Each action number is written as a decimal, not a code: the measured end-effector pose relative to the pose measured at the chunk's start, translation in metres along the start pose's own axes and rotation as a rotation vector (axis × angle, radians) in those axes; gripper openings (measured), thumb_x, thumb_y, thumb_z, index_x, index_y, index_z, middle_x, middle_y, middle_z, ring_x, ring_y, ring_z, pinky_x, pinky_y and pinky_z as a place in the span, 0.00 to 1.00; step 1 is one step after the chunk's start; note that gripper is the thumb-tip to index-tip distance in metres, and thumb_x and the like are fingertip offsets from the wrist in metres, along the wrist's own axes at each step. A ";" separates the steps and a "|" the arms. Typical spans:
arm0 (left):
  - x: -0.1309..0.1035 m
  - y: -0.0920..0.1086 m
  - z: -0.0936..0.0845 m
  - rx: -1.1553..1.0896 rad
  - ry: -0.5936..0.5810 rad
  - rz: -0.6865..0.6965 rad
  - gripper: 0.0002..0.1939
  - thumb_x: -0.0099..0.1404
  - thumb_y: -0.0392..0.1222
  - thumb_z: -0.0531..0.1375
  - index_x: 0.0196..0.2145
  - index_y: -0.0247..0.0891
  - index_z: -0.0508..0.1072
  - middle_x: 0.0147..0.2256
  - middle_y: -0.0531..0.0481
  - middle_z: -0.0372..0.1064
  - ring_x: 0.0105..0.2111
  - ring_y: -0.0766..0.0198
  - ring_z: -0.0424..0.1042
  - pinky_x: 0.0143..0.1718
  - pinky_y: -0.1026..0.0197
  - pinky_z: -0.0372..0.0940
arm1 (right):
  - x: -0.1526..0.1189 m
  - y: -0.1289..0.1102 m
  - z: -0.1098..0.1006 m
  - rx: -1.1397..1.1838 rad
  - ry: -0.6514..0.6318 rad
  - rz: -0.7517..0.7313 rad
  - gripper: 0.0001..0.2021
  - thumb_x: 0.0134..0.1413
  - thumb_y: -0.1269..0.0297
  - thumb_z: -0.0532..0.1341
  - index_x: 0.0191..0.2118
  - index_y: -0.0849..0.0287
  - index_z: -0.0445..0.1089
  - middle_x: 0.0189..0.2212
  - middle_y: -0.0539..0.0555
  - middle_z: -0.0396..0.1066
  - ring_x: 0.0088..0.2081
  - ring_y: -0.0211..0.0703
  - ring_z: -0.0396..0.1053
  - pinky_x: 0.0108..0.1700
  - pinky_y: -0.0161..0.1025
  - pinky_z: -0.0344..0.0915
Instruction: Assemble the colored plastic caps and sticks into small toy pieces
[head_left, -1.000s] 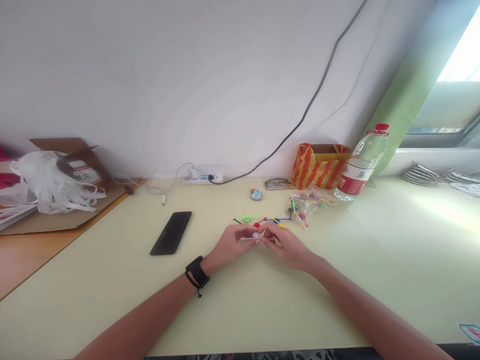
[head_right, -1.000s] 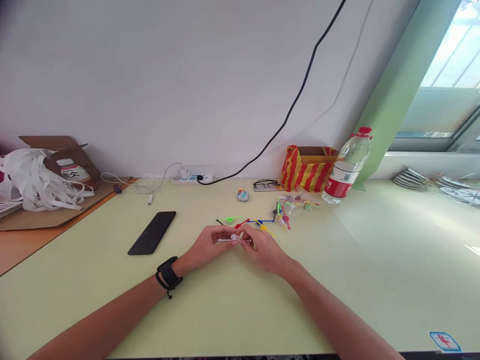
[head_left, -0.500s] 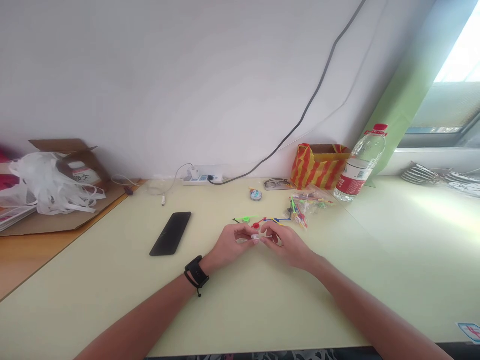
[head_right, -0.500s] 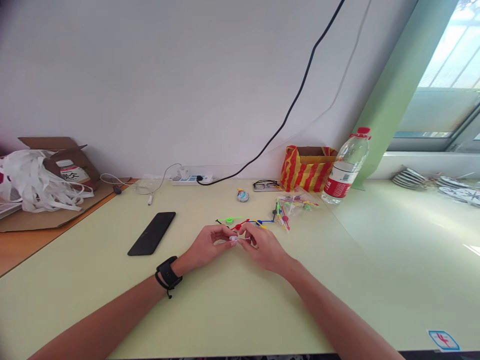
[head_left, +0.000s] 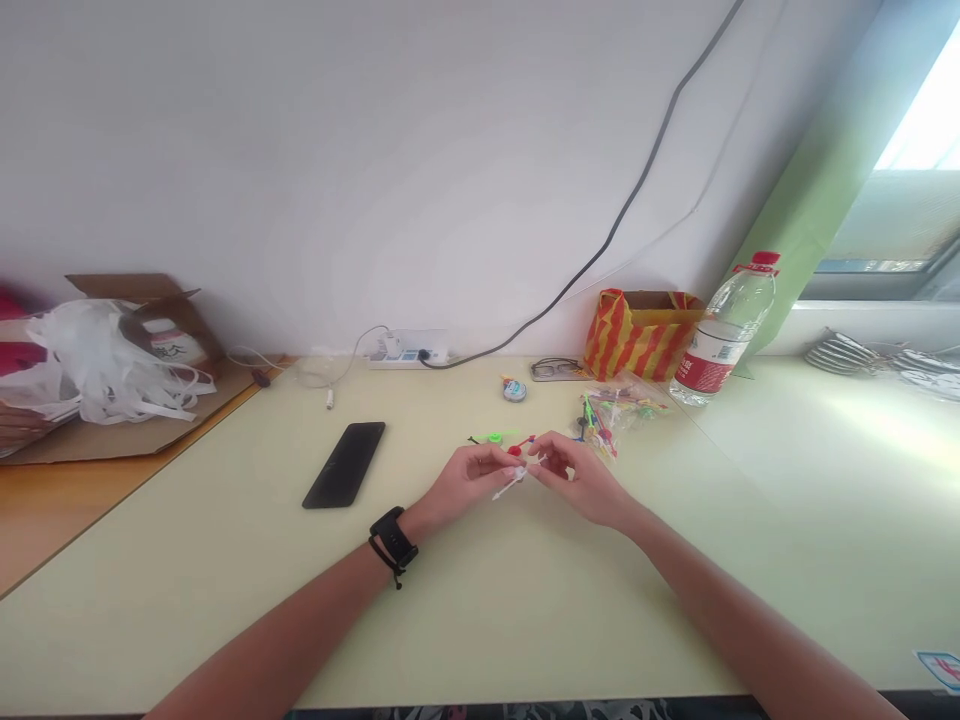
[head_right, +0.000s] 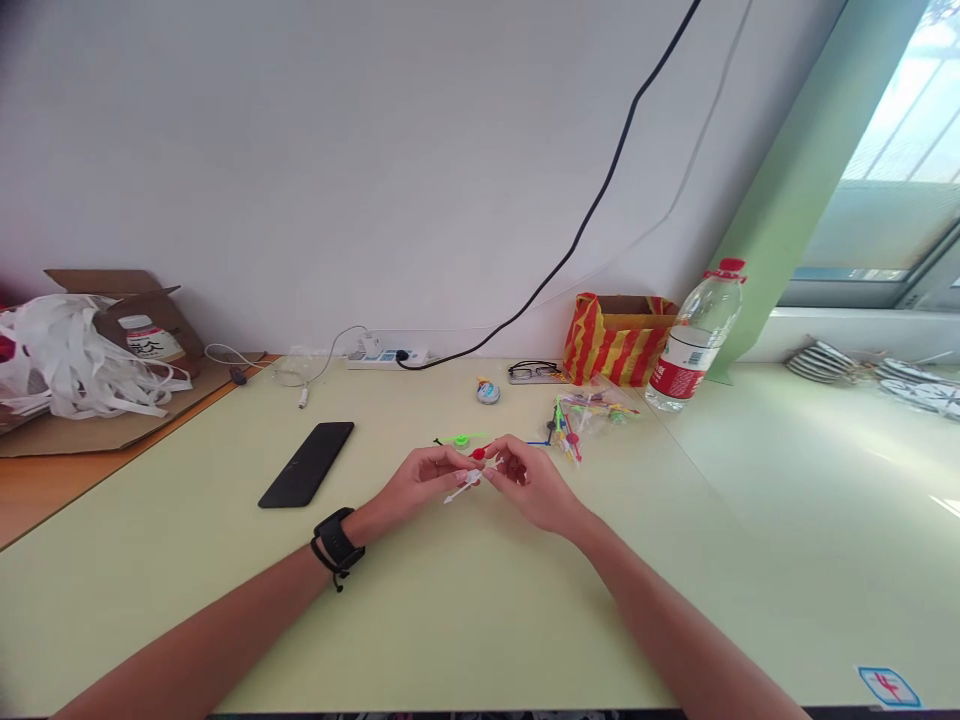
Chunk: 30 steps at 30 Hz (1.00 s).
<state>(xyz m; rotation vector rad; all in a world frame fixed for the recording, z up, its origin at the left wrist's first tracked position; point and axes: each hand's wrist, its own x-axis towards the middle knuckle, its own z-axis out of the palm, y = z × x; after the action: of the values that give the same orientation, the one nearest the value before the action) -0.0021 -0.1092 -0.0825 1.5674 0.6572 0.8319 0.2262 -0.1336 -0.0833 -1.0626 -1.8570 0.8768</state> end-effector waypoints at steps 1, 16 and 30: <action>0.001 0.000 -0.001 -0.030 -0.003 0.001 0.12 0.66 0.47 0.68 0.41 0.36 0.80 0.44 0.41 0.79 0.47 0.53 0.77 0.53 0.51 0.71 | 0.000 0.001 -0.001 0.005 0.016 -0.004 0.11 0.66 0.53 0.60 0.46 0.54 0.69 0.31 0.50 0.69 0.30 0.40 0.64 0.32 0.38 0.64; 0.004 -0.003 -0.006 -0.080 0.174 0.012 0.14 0.61 0.45 0.72 0.42 0.36 0.79 0.43 0.43 0.79 0.44 0.56 0.79 0.51 0.52 0.71 | -0.004 0.001 0.001 0.048 -0.104 0.058 0.31 0.72 0.44 0.45 0.23 0.57 0.67 0.22 0.51 0.65 0.25 0.39 0.61 0.32 0.39 0.62; 0.018 0.003 -0.071 -0.087 0.733 0.085 0.16 0.56 0.50 0.73 0.39 0.39 0.81 0.41 0.45 0.78 0.38 0.62 0.73 0.39 0.61 0.64 | 0.012 0.031 -0.037 -0.197 0.260 0.064 0.24 0.69 0.44 0.49 0.33 0.56 0.70 0.30 0.55 0.73 0.33 0.46 0.69 0.33 0.40 0.63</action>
<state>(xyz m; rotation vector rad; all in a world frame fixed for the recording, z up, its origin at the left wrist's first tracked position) -0.0486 -0.0539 -0.0724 1.1952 1.0564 1.5011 0.2652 -0.1040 -0.0899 -1.2977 -1.7220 0.5676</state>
